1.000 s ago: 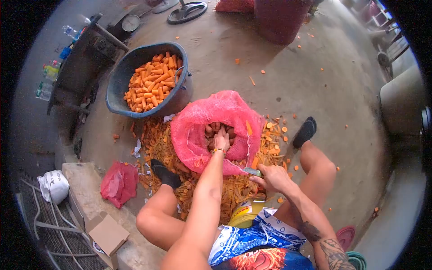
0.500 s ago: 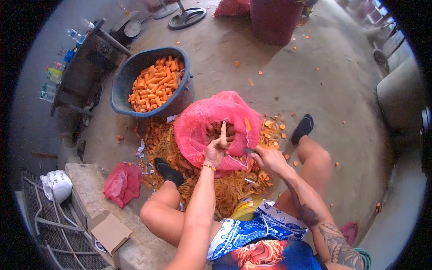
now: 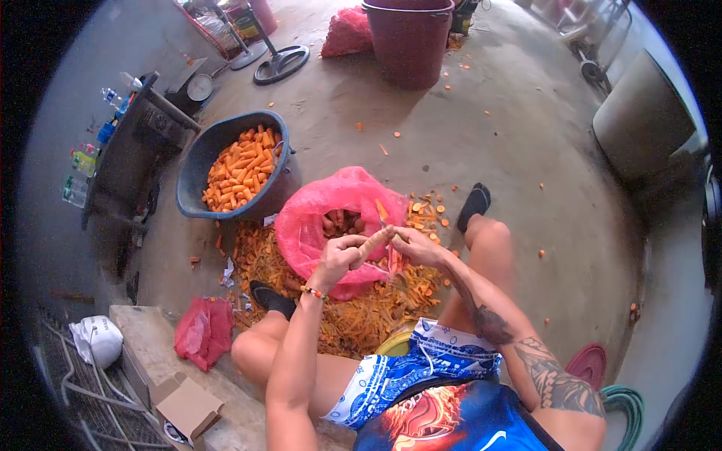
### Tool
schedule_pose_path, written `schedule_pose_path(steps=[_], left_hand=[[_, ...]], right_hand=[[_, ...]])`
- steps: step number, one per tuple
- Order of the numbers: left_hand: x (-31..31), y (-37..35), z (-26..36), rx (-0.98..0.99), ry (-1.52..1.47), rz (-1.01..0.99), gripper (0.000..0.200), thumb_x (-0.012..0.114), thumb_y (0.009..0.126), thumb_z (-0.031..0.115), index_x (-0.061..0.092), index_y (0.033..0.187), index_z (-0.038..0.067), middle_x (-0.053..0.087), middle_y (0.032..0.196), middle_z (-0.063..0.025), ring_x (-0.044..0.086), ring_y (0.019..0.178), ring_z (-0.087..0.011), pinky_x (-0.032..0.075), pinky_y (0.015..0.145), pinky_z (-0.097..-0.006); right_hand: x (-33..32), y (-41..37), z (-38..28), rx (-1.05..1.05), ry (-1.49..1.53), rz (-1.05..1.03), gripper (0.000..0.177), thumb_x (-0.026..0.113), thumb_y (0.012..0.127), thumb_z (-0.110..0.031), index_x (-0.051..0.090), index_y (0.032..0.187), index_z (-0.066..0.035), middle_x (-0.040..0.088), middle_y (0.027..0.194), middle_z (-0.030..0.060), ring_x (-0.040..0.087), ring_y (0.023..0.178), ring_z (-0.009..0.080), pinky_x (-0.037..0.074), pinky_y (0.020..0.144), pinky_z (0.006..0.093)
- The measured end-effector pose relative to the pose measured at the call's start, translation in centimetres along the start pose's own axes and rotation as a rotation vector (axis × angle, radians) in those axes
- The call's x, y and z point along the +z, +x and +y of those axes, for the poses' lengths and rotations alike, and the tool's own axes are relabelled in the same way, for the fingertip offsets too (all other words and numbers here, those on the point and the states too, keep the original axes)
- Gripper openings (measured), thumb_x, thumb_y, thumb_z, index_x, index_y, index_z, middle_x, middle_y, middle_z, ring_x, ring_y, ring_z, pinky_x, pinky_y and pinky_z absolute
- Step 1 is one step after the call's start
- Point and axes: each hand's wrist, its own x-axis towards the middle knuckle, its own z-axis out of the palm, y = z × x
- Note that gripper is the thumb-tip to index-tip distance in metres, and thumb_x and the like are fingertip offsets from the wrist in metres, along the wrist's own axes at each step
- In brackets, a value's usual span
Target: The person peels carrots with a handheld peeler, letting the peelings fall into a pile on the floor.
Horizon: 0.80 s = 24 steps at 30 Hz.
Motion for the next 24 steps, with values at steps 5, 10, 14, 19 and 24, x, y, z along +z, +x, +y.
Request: schedule_pose_path(steps=[5, 10, 14, 19, 24], left_hand=[[1.5, -1.4, -0.3, -0.020, 0.108, -0.046, 0.035, 0.057, 0.087, 0.013, 0.070, 0.114, -0.005, 0.058, 0.077, 0.0027, 0.047, 0.063, -0.0050, 0.037, 0.056, -0.0219], [2.0, -1.3, -4.0, -0.035, -0.243, -0.020, 0.041, 0.053, 0.087, 0.010, 0.067, 0.123, -0.005, 0.062, 0.083, -0.0013, 0.052, 0.061, -0.0076, 0.042, 0.056, -0.0228], [4.7, -1.5, -4.4, 0.007, -0.560, 0.120, 0.045, 0.049, 0.097, 0.018, 0.059, 0.135, -0.004, 0.068, 0.097, -0.0053, 0.060, 0.068, -0.0110, 0.049, 0.060, -0.0245], [4.2, -0.3, -6.3, 0.056, -0.470, 0.083, 0.046, 0.045, 0.108, 0.026, 0.052, 0.143, -0.002, 0.071, 0.108, -0.0056, 0.067, 0.078, -0.0131, 0.054, 0.065, -0.0271], [3.4, -1.5, -5.2, -0.015, -0.589, -0.056, 0.043, 0.047, 0.107, 0.027, 0.056, 0.140, 0.000, 0.070, 0.102, -0.0049, 0.065, 0.074, -0.0113, 0.050, 0.060, -0.0226]], right_hand=[[0.8, -2.2, -4.0, 0.010, 0.061, -0.103, 0.065, 0.049, 0.100, -0.063, 0.070, 0.112, -0.003, 0.070, 0.092, 0.0034, 0.062, 0.083, 0.0140, 0.051, 0.075, 0.0322], [1.1, -2.4, -2.5, 0.161, 0.010, 0.004, 0.064, 0.045, 0.104, -0.058, 0.071, 0.093, -0.001, 0.069, 0.083, 0.0029, 0.062, 0.079, 0.0137, 0.051, 0.070, 0.0325], [1.5, -1.3, -0.5, 0.128, 0.097, 0.214, 0.039, 0.066, 0.099, -0.039, 0.063, 0.105, -0.001, 0.068, 0.088, 0.0054, 0.064, 0.083, 0.0133, 0.053, 0.072, 0.0318], [1.8, -1.5, -1.8, -0.338, -0.371, 0.398, 0.040, 0.081, 0.084, -0.006, 0.054, 0.114, -0.001, 0.065, 0.096, 0.0051, 0.064, 0.087, 0.0134, 0.054, 0.077, 0.0305], [-1.2, -0.1, 0.4, -0.052, -0.084, 0.519, 0.037, 0.078, 0.084, -0.004, 0.054, 0.112, -0.001, 0.066, 0.094, 0.0060, 0.066, 0.088, 0.0145, 0.056, 0.077, 0.0308]])
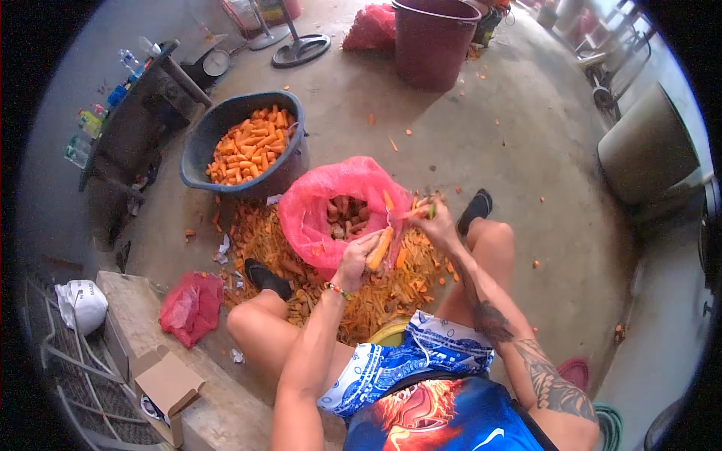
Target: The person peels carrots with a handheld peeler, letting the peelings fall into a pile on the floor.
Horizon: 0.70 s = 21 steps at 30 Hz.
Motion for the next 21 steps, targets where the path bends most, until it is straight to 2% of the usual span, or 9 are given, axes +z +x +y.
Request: schedule_pose_path(steps=[4, 8, 9, 12, 13, 16, 17, 20, 21], left_hand=[[1.0, 0.4, -0.1, 0.068, 0.088, 0.089, 0.043, 0.049, 0.107, 0.026, 0.055, 0.140, 0.000, 0.067, 0.092, -0.0049, 0.063, 0.069, -0.0123, 0.049, 0.056, -0.0251], [0.6, -0.5, 0.8, 0.002, 0.004, 0.048, 0.043, 0.049, 0.106, 0.026, 0.056, 0.140, -0.001, 0.069, 0.096, -0.0058, 0.064, 0.072, -0.0128, 0.051, 0.059, -0.0262], [1.4, -0.7, 1.2, 0.045, 0.037, 0.138, 0.043, 0.049, 0.106, 0.026, 0.056, 0.140, 0.000, 0.069, 0.098, -0.0068, 0.064, 0.071, -0.0128, 0.052, 0.060, -0.0263], [1.3, 0.1, 0.5, 0.128, 0.111, 0.171, 0.043, 0.049, 0.106, 0.026, 0.056, 0.140, 0.000, 0.069, 0.099, -0.0067, 0.065, 0.072, -0.0132, 0.053, 0.061, -0.0266], [-0.2, 0.7, -0.1, 0.096, 0.150, 0.030, 0.043, 0.049, 0.106, 0.025, 0.056, 0.137, -0.004, 0.070, 0.111, -0.0144, 0.072, 0.079, -0.0211, 0.059, 0.070, -0.0360], [-1.1, 0.6, -0.5, 0.055, -0.032, -0.015, 0.042, 0.049, 0.106, 0.023, 0.057, 0.138, -0.003, 0.069, 0.119, -0.0146, 0.072, 0.084, -0.0205, 0.059, 0.076, -0.0345], [-0.2, 0.3, 0.3, 0.076, 0.042, 0.074, 0.043, 0.048, 0.106, 0.022, 0.055, 0.139, -0.004, 0.069, 0.117, -0.0140, 0.072, 0.085, -0.0215, 0.059, 0.077, -0.0341], [-0.1, 1.1, -0.3, 0.161, 0.147, 0.148, 0.045, 0.048, 0.105, 0.019, 0.051, 0.143, -0.004, 0.070, 0.115, -0.0144, 0.073, 0.079, -0.0238, 0.060, 0.069, -0.0346], [-0.7, 1.5, -1.0, 0.174, 0.186, 0.123, 0.044, 0.048, 0.105, 0.019, 0.051, 0.142, -0.004, 0.070, 0.116, -0.0135, 0.072, 0.081, -0.0218, 0.059, 0.068, -0.0319]], right_hand=[[1.9, -3.4, -3.6, -0.248, -0.195, -0.215, 0.039, 0.083, 0.086, -0.019, 0.059, 0.111, -0.002, 0.071, 0.093, 0.0095, 0.069, 0.086, 0.0188, 0.055, 0.076, 0.0326], [0.0, 0.5, 1.1, 0.216, 0.103, 0.161, 0.044, 0.083, 0.084, -0.012, 0.055, 0.116, -0.001, 0.069, 0.097, 0.0067, 0.067, 0.089, 0.0151, 0.053, 0.076, 0.0297], [0.3, -0.7, -2.6, 0.070, 0.230, -0.021, 0.042, 0.082, 0.086, -0.013, 0.055, 0.116, 0.000, 0.069, 0.098, 0.0076, 0.068, 0.089, 0.0161, 0.053, 0.076, 0.0296], [1.7, -3.3, -5.4, -0.419, -0.330, -0.257, 0.035, 0.081, 0.087, -0.014, 0.058, 0.109, -0.001, 0.075, 0.097, 0.0134, 0.072, 0.088, 0.0207, 0.057, 0.074, 0.0328], [1.9, -3.3, -5.1, -0.384, -0.310, -0.169, 0.035, 0.081, 0.087, -0.015, 0.058, 0.109, -0.001, 0.074, 0.097, 0.0134, 0.072, 0.089, 0.0205, 0.057, 0.077, 0.0334], [0.5, 0.0, -0.3, 0.174, 0.216, 0.079, 0.045, 0.086, 0.081, -0.018, 0.059, 0.114, -0.004, 0.073, 0.101, 0.0141, 0.070, 0.098, 0.0198, 0.055, 0.083, 0.0369], [0.7, 0.1, 0.4, 0.149, 0.232, 0.093, 0.045, 0.087, 0.081, -0.020, 0.060, 0.113, -0.004, 0.073, 0.099, 0.0135, 0.070, 0.097, 0.0196, 0.055, 0.082, 0.0366], [1.7, -3.3, -5.1, -0.374, -0.353, -0.224, 0.036, 0.081, 0.088, -0.018, 0.060, 0.110, 0.001, 0.074, 0.093, 0.0119, 0.072, 0.085, 0.0172, 0.056, 0.074, 0.0307], [1.9, -3.5, -4.9, -0.315, -0.343, -0.240, 0.039, 0.082, 0.087, -0.021, 0.061, 0.110, 0.001, 0.074, 0.093, 0.0118, 0.072, 0.085, 0.0182, 0.056, 0.074, 0.0309]])
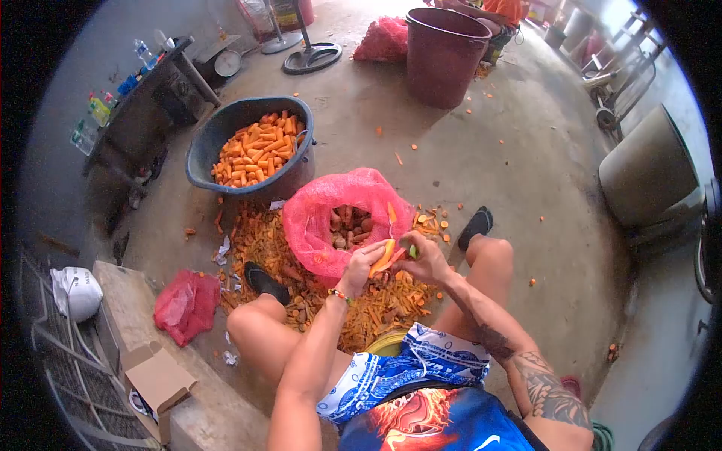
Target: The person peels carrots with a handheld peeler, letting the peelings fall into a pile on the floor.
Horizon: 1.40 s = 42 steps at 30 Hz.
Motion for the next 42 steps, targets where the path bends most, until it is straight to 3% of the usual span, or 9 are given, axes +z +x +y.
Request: schedule_pose_path(steps=[4, 8, 12, 15, 20, 27, 34, 37, 42], left_hand=[[-0.2, -0.4, 0.8, -0.081, -0.096, -0.027, 0.040, 0.050, 0.105, 0.020, 0.059, 0.135, -0.004, 0.069, 0.121, -0.0129, 0.071, 0.092, -0.0169, 0.059, 0.075, -0.0283], [0.2, 0.0, 0.5, -0.043, -0.068, 0.041, 0.042, 0.049, 0.104, 0.021, 0.056, 0.137, -0.005, 0.069, 0.113, -0.0151, 0.073, 0.082, -0.0209, 0.060, 0.065, -0.0312], [0.5, -0.7, 1.9, -0.134, -0.152, 0.011, 0.040, 0.052, 0.104, 0.019, 0.059, 0.136, -0.004, 0.071, 0.106, -0.0098, 0.069, 0.083, -0.0165, 0.058, 0.066, -0.0299], [-0.1, 0.3, 0.5, 0.086, 0.021, 0.098, 0.042, 0.053, 0.103, 0.021, 0.059, 0.135, -0.005, 0.070, 0.098, -0.0095, 0.069, 0.073, -0.0169, 0.057, 0.056, -0.0302], [-0.1, -0.4, 1.7, -0.157, -0.140, -0.006, 0.038, 0.052, 0.103, 0.021, 0.065, 0.129, -0.003, 0.070, 0.119, -0.0100, 0.069, 0.093, -0.0161, 0.056, 0.085, -0.0272], [0.6, -0.6, 2.4, -0.026, 0.040, -0.056, 0.038, 0.051, 0.103, 0.020, 0.064, 0.129, -0.004, 0.069, 0.121, -0.0094, 0.067, 0.102, -0.0142, 0.055, 0.091, -0.0281], [0.0, 0.5, 0.4, 0.004, 0.047, 0.008, 0.039, 0.049, 0.104, 0.023, 0.060, 0.129, -0.004, 0.071, 0.101, -0.0164, 0.070, 0.067, -0.0241, 0.057, 0.057, -0.0332], [-0.2, 0.4, 0.8, -0.122, -0.073, -0.009, 0.039, 0.049, 0.105, 0.023, 0.060, 0.130, -0.005, 0.072, 0.101, -0.0167, 0.068, 0.065, -0.0211, 0.056, 0.056, -0.0326], [0.2, 0.0, 1.1, -0.126, -0.169, 0.019, 0.037, 0.054, 0.104, 0.022, 0.066, 0.126, -0.004, 0.073, 0.099, -0.0094, 0.069, 0.075, -0.0144, 0.057, 0.066, -0.0275]], right_hand=[[-0.6, 1.8, 4.6, 0.552, 0.511, 0.343, 0.051, 0.089, 0.078, -0.025, 0.061, 0.115, -0.005, 0.073, 0.100, 0.0125, 0.071, 0.096, 0.0213, 0.055, 0.083, 0.0371], [0.0, -0.2, 0.9, -0.006, -0.002, -0.063, 0.043, 0.084, 0.084, -0.023, 0.061, 0.113, -0.002, 0.071, 0.108, 0.0142, 0.069, 0.099, 0.0215, 0.054, 0.085, 0.0370], [0.2, 2.2, 6.3, 0.475, 0.607, 0.338, 0.048, 0.086, 0.080, -0.024, 0.060, 0.116, -0.005, 0.070, 0.107, 0.0152, 0.069, 0.099, 0.0257, 0.053, 0.085, 0.0382], [0.4, 1.3, 3.1, 0.013, 0.084, 0.145, 0.047, 0.085, 0.082, -0.023, 0.060, 0.117, -0.004, 0.071, 0.105, 0.0147, 0.069, 0.097, 0.0254, 0.054, 0.084, 0.0381], [1.0, 1.9, 9.0, 0.443, 0.401, 0.301, 0.049, 0.086, 0.080, -0.023, 0.060, 0.116, -0.004, 0.071, 0.104, 0.0127, 0.070, 0.099, 0.0254, 0.053, 0.085, 0.0388], [1.1, 1.2, 5.0, 0.218, 0.137, 0.170, 0.052, 0.087, 0.080, -0.023, 0.058, 0.119, -0.006, 0.072, 0.097, 0.0171, 0.072, 0.098, 0.0297, 0.054, 0.082, 0.0416], [0.4, 0.6, 1.3, -0.025, 0.017, -0.024, 0.046, 0.084, 0.085, -0.022, 0.057, 0.113, 0.000, 0.074, 0.098, 0.0144, 0.074, 0.091, 0.0216, 0.057, 0.076, 0.0358], [-0.3, 2.4, 5.4, 0.432, 0.394, 0.334, 0.050, 0.088, 0.080, -0.023, 0.057, 0.113, -0.001, 0.073, 0.097, 0.0157, 0.074, 0.093, 0.0239, 0.057, 0.079, 0.0369], [-0.4, 0.8, 0.5, 0.034, 0.023, -0.076, 0.061, 0.090, 0.077, -0.030, 0.057, 0.121, -0.004, 0.072, 0.098, 0.0145, 0.071, 0.094, 0.0230, 0.055, 0.079, 0.0378]])
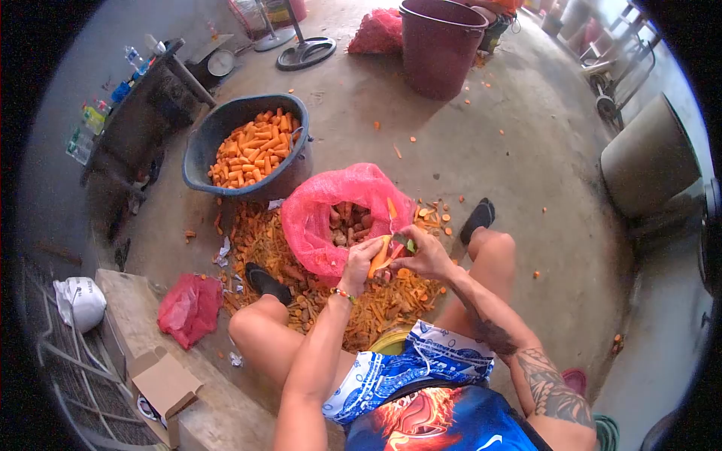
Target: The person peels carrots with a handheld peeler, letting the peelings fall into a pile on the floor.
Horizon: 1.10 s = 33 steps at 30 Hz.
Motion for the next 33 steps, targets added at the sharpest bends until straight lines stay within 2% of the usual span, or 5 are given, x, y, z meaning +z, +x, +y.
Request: schedule_pose_path(steps=[3, 18, 21, 25, 33], left_hand=[[0.9, -0.1, 0.3, 0.042, 0.105, 0.069, 0.035, 0.054, 0.104, 0.022, 0.068, 0.125, -0.003, 0.073, 0.101, -0.0084, 0.070, 0.077, -0.0137, 0.056, 0.068, -0.0268], [0.0, 1.1, -0.6, -0.025, 0.011, 0.010, 0.039, 0.053, 0.105, 0.027, 0.065, 0.126, -0.003, 0.071, 0.105, -0.0118, 0.070, 0.074, -0.0168, 0.060, 0.063, -0.0296], [0.9, 0.2, 0.3, -0.069, 0.086, -0.026, 0.037, 0.052, 0.104, 0.026, 0.068, 0.121, -0.003, 0.071, 0.091, -0.0090, 0.066, 0.063, -0.0140, 0.054, 0.056, -0.0275], [0.2, 1.1, -0.9, -0.010, 0.045, 0.113, 0.036, 0.053, 0.105, 0.028, 0.068, 0.123, 0.000, 0.070, 0.083, -0.0068, 0.063, 0.057, -0.0127, 0.051, 0.050, -0.0283], [1.1, 2.0, -3.8, -0.074, -0.228, 0.462, 0.021, 0.061, 0.099, 0.027, 0.060, 0.089, 0.008, 0.062, 0.071, -0.0034, 0.059, 0.051, -0.0158, 0.046, 0.041, -0.0311]], right_hand=[[0.0, 0.8, 2.2, 0.393, 0.110, 0.130, 0.062, 0.090, 0.076, -0.029, 0.057, 0.122, -0.004, 0.070, 0.103, 0.0160, 0.069, 0.095, 0.0243, 0.054, 0.081, 0.0381], [-2.0, 1.8, 2.4, 0.289, 0.249, 0.198, 0.058, 0.088, 0.078, -0.030, 0.059, 0.119, 0.000, 0.070, 0.105, 0.0165, 0.069, 0.097, 0.0247, 0.054, 0.081, 0.0367], [0.1, -0.3, 1.5, -0.119, -0.075, 0.112, 0.044, 0.081, 0.086, -0.011, 0.051, 0.118, -0.004, 0.068, 0.098, 0.0135, 0.066, 0.089, 0.0174, 0.053, 0.075, 0.0321], [-1.6, 1.5, 4.4, 0.370, -0.184, 0.399, 0.059, 0.075, 0.088, -0.046, 0.056, 0.125, -0.006, 0.070, 0.106, 0.0213, 0.070, 0.095, 0.0386, 0.055, 0.079, 0.0458], [1.1, -0.8, -0.4, 0.001, -0.330, -0.031, 0.062, 0.076, 0.077, -0.065, 0.062, 0.095, -0.007, 0.069, 0.078, 0.0167, 0.070, 0.072, 0.0381, 0.053, 0.062, 0.0473]])
